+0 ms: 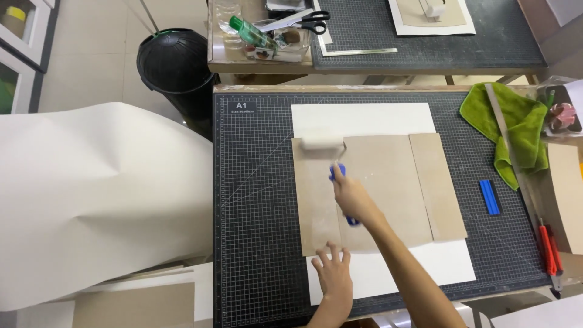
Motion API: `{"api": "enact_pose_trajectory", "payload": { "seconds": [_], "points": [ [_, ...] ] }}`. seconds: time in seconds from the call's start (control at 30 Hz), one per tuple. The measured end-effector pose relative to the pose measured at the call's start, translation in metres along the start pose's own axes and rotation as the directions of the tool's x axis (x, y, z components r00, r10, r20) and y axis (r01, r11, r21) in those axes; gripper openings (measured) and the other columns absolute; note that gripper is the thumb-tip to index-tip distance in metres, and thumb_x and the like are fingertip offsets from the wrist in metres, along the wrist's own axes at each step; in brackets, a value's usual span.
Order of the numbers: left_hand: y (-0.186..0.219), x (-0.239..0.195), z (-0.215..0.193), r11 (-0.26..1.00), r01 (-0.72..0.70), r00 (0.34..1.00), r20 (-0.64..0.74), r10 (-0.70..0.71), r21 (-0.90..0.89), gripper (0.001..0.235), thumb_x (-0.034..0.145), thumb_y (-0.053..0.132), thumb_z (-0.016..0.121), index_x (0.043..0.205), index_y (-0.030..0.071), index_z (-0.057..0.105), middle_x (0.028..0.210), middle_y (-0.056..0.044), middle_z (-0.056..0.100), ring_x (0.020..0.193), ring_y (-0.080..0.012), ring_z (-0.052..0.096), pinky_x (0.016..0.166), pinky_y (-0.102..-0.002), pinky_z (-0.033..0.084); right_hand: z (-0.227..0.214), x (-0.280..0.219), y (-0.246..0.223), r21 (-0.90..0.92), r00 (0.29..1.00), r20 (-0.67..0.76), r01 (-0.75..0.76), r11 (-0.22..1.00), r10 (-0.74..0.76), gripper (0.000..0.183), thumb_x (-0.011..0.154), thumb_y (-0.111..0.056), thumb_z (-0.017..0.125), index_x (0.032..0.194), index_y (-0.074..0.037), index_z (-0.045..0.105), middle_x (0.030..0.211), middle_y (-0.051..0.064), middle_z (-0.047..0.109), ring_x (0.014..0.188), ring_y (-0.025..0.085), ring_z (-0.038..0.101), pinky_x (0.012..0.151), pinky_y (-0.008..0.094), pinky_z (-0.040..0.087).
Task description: Applying glue to a cardboard structure with a roller and smoothing a white paper sheet over it using a squeegee.
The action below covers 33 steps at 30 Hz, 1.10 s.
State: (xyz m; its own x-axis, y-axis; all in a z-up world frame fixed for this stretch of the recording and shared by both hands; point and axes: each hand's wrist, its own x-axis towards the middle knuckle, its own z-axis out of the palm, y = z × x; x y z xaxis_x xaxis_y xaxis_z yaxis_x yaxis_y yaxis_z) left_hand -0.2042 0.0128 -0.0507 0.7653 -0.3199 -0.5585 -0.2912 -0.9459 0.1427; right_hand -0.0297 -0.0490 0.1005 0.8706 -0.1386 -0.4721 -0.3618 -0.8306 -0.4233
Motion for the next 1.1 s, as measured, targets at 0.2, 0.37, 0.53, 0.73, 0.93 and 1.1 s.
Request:
{"api": "enact_pose_trajectory", "payload": {
  "seconds": [0.2,0.37,0.53,0.73,0.93,1.1],
  "points": [
    [0.0,0.006,0.021,0.997,-0.057,0.997,-0.057,0.059,0.043,0.058,0.093,0.026,0.06,0.147,0.029,0.038,0.154,-0.019,0.022,0.126,-0.0502,0.034,0.094,-0.056,0.029,-0.01,-0.071,-0.027,-0.065,0.889,0.323,-0.321,0.945,0.324,0.055,0.103,-0.03,0.031,0.158,-0.028,0.027,0.101,0.021,0.074,0.054,0.029,0.066,0.05,0.036,0.059],
    [-0.002,0.003,0.013,0.994,-0.052,0.997,-0.05,0.057,0.091,0.066,0.091,0.024,0.067,0.149,0.031,0.037,0.155,-0.018,0.023,0.127,-0.0486,0.035,0.097,-0.054,0.031,0.007,0.02,-0.032,0.033,0.999,0.019,-0.038,0.999,0.037,0.057,0.102,-0.025,0.029,0.159,-0.016,0.028,0.107,0.032,0.068,0.083,0.045,0.067,0.075,0.048,0.051],
    [-0.002,0.007,0.012,0.995,-0.083,0.995,-0.052,0.086,0.061,0.063,0.093,0.024,0.064,0.15,0.027,0.036,0.155,-0.019,0.022,0.126,-0.0498,0.034,0.097,-0.055,0.031,-0.008,-0.051,-0.041,-0.011,0.974,0.167,-0.155,0.988,0.155,0.056,0.103,-0.028,0.03,0.158,-0.024,0.028,0.088,0.022,0.072,0.06,0.03,0.063,0.06,0.041,0.051],
    [-0.004,-0.003,0.008,0.989,-0.097,0.994,-0.033,0.101,0.108,0.071,0.09,0.024,0.068,0.151,0.028,0.033,0.155,-0.019,0.021,0.126,-0.0475,0.034,0.097,-0.052,0.032,0.007,-0.009,-0.035,0.038,0.993,0.062,-0.101,0.994,0.098,0.057,0.103,-0.028,0.027,0.159,-0.021,0.024,0.102,0.028,0.068,0.067,0.041,0.065,0.067,0.046,0.053],
    [-0.006,0.001,0.015,0.992,-0.097,0.99,-0.093,0.104,0.082,0.064,0.091,0.022,0.065,0.148,0.029,0.038,0.153,-0.019,0.024,0.124,-0.0483,0.035,0.095,-0.054,0.033,0.011,-0.015,-0.029,0.005,0.986,0.108,-0.129,0.992,0.128,0.056,0.102,-0.025,0.03,0.158,-0.02,0.028,0.097,0.027,0.067,0.073,0.041,0.061,0.066,0.046,0.053],
    [-0.013,-0.008,0.009,0.986,-0.088,0.987,-0.123,0.107,0.144,0.073,0.086,0.028,0.071,0.15,0.028,0.035,0.152,-0.017,0.026,0.125,-0.0442,0.037,0.096,-0.051,0.035,0.026,-0.016,-0.031,0.087,0.987,0.05,-0.156,0.984,0.152,0.058,0.104,-0.029,0.025,0.161,-0.022,0.016,0.105,0.029,0.066,0.06,0.039,0.066,0.057,0.044,0.059]
  ]
}}
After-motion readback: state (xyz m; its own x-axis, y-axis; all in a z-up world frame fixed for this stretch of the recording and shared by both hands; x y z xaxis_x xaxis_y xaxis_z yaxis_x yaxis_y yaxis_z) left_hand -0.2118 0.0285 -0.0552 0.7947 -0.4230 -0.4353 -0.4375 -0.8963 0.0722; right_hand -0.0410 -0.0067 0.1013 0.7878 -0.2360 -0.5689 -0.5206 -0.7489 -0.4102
